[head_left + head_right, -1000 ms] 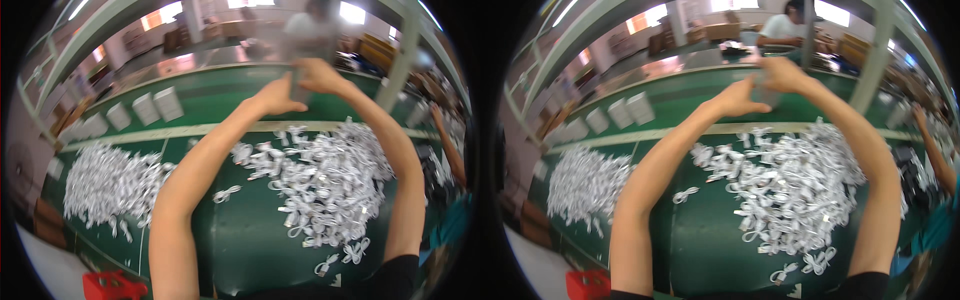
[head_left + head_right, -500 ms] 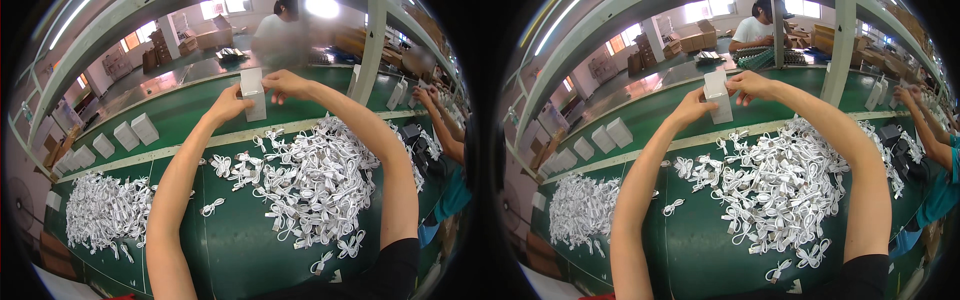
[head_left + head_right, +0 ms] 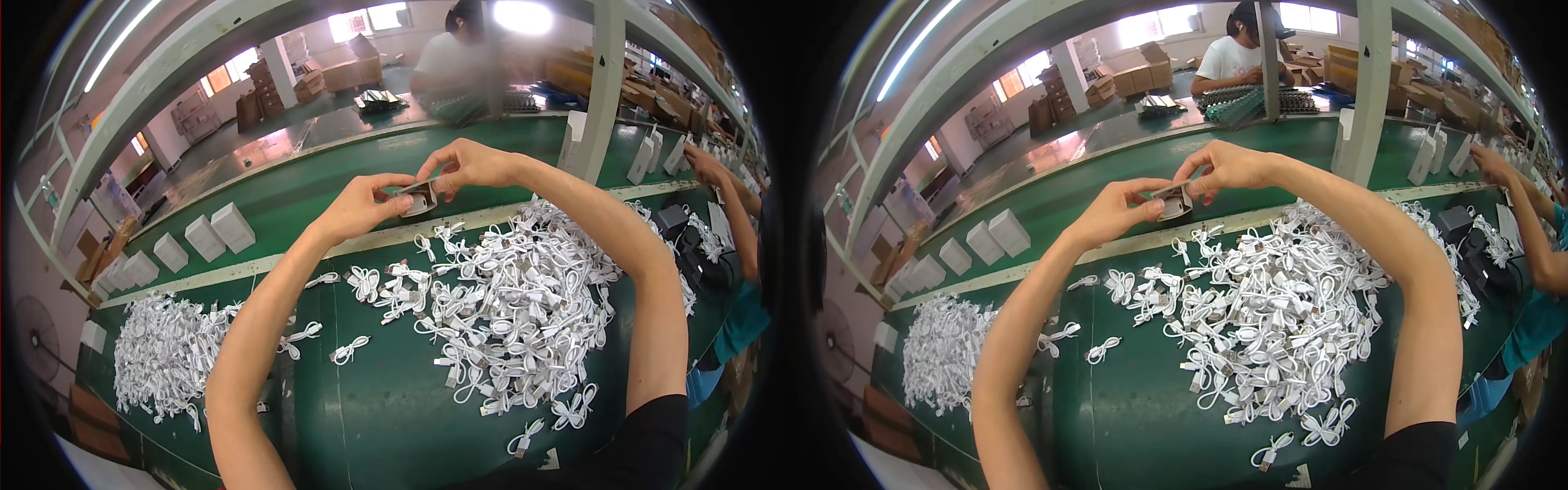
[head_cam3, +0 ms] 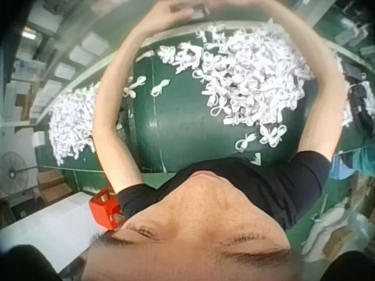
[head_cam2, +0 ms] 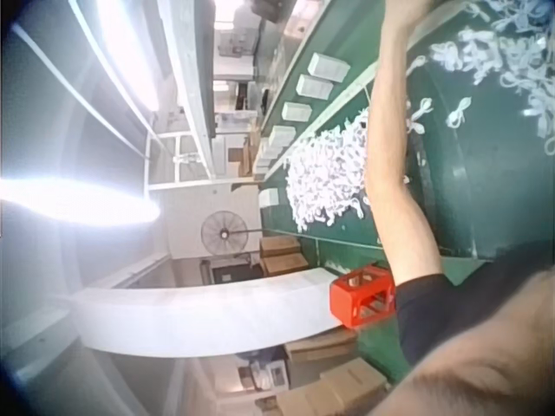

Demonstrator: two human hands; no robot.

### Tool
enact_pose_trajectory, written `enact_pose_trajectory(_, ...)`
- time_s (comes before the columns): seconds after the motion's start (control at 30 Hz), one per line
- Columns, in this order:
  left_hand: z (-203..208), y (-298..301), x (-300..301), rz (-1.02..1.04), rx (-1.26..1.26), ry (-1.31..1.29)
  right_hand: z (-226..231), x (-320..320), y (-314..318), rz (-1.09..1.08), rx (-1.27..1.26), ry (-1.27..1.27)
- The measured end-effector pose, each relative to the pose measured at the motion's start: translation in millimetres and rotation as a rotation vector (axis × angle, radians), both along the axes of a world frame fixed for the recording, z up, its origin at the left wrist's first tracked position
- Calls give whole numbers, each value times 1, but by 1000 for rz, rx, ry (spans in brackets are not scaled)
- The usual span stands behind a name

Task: The person closes packaging boxes along an assembly line by folding their flaps shut by hand.

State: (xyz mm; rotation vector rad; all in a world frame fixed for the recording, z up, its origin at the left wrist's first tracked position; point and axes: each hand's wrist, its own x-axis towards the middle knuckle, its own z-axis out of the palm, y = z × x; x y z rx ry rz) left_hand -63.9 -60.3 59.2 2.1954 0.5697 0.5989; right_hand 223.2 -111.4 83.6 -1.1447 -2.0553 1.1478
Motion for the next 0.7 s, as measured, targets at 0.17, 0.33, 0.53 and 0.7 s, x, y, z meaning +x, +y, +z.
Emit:
enact_pose_trajectory(0.17, -15, 24, 19, 233, -84, -148, -9, -23, 23, -88, -8, 119)
enact_pose_trajectory(0.33, -15, 25, 18, 221, -96, -157, -4, -22, 32, -72, 43, 31)
enact_pose_trajectory(0.53, -15, 2, 0, 154, -197, -120, 3, -20, -13, -211, 191, -311)
enact_pose_trajectory(0.7, -17, 4, 1, 239, -195, -205, -2, -6, -25, 84, 183, -587)
